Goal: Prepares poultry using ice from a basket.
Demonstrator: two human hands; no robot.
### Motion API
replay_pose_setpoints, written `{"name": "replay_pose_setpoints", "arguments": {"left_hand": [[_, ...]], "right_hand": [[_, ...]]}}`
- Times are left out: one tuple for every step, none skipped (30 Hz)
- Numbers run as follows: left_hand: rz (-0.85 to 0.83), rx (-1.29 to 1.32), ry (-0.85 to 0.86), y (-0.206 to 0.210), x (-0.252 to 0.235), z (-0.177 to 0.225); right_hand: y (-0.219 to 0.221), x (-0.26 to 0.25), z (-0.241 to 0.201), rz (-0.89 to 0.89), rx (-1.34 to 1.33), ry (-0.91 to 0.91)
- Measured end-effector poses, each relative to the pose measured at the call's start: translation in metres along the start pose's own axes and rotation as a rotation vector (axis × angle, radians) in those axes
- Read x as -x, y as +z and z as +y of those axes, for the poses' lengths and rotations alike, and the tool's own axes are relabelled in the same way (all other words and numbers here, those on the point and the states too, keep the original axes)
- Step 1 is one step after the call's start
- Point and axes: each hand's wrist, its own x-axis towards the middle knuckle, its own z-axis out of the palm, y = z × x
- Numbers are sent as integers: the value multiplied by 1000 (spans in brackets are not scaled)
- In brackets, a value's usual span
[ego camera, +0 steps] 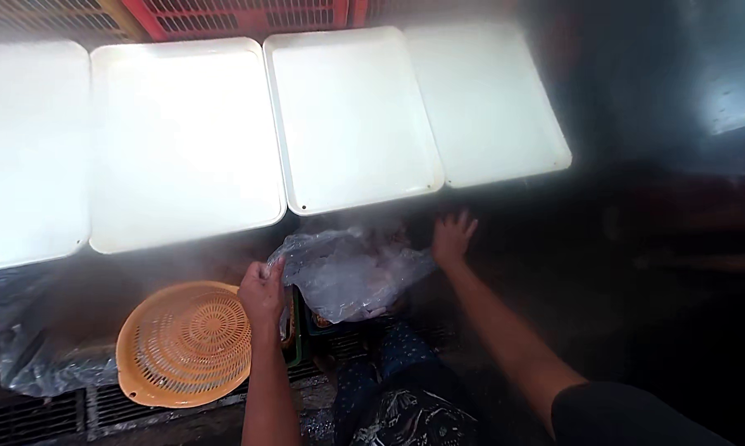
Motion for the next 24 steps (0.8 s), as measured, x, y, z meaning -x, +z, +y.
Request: {"name": "replay_pose_setpoints", "arguments": {"left_hand": [[-30, 63, -43, -2, 4, -7], [-78, 134, -97, -4, 10, -13], [-121, 222, -144, -5, 16, -18], [-145, 320, -178, -4, 23, -17], [-162, 374, -185, -4, 29, -11], [-166, 362, -151, -3, 34, -2], [-161, 316, -85, -2, 36, 10], [-142, 265, 5, 2, 36, 24], [-111, 211, 96, 7, 34, 35], [-78, 151, 183, 12, 33, 42], [-50, 98, 264, 16, 31, 46], [-20, 60, 325, 19, 29, 48], [4, 42, 353, 20, 29, 47], [15, 37, 355, 18, 31, 45], [16, 35, 353, 17, 34, 42], [22, 28, 359, 15, 36, 38], [36, 28, 361, 14, 38, 35], [50, 40, 350, 14, 42, 32], [64, 77, 328, 13, 45, 30], [83, 135, 297, 11, 45, 29], [97, 207, 259, 11, 45, 30], [111, 267, 230, 10, 45, 30], [123, 304, 212, 9, 44, 30], [125, 323, 201, 8, 43, 29]], "right_hand": [[-5, 8, 10, 33, -23, 12], [-9, 17, 19, 44, -39, 36], [-12, 27, 27, 40, -46, 62], [-15, 38, 31, 29, -56, 77], [-19, 52, 27, 12, -79, 63], [-24, 68, 15, 6, -136, -1], [-26, 83, -5, 13, -205, -116], [-20, 94, -29, 14, -273, -269], [-8, 99, -56, -26, -380, -466], [9, 97, -84, -128, -461, -676], [23, 88, -116, -287, -507, -820], [31, 75, -152, -452, -518, -885], [40, 64, -185, -549, -530, -917], [50, 59, -214, -584, -541, -967], [56, 58, -236, -589, -509, -1046], [64, 60, -252, -562, -438, -1130], [74, 66, -262, -535, -340, -1202], [85, 76, -265, -508, -253, -1261], [93, 90, -262, -494, -191, -1306], [98, 101, -255, -497, -140, -1337], [100, 110, -242, -507, -121, -1347], [102, 116, -225, -533, -150, -1335], [101, 116, -208, -584, -185, -1327], [97, 109, -194, -608, -207, -1324]]}}
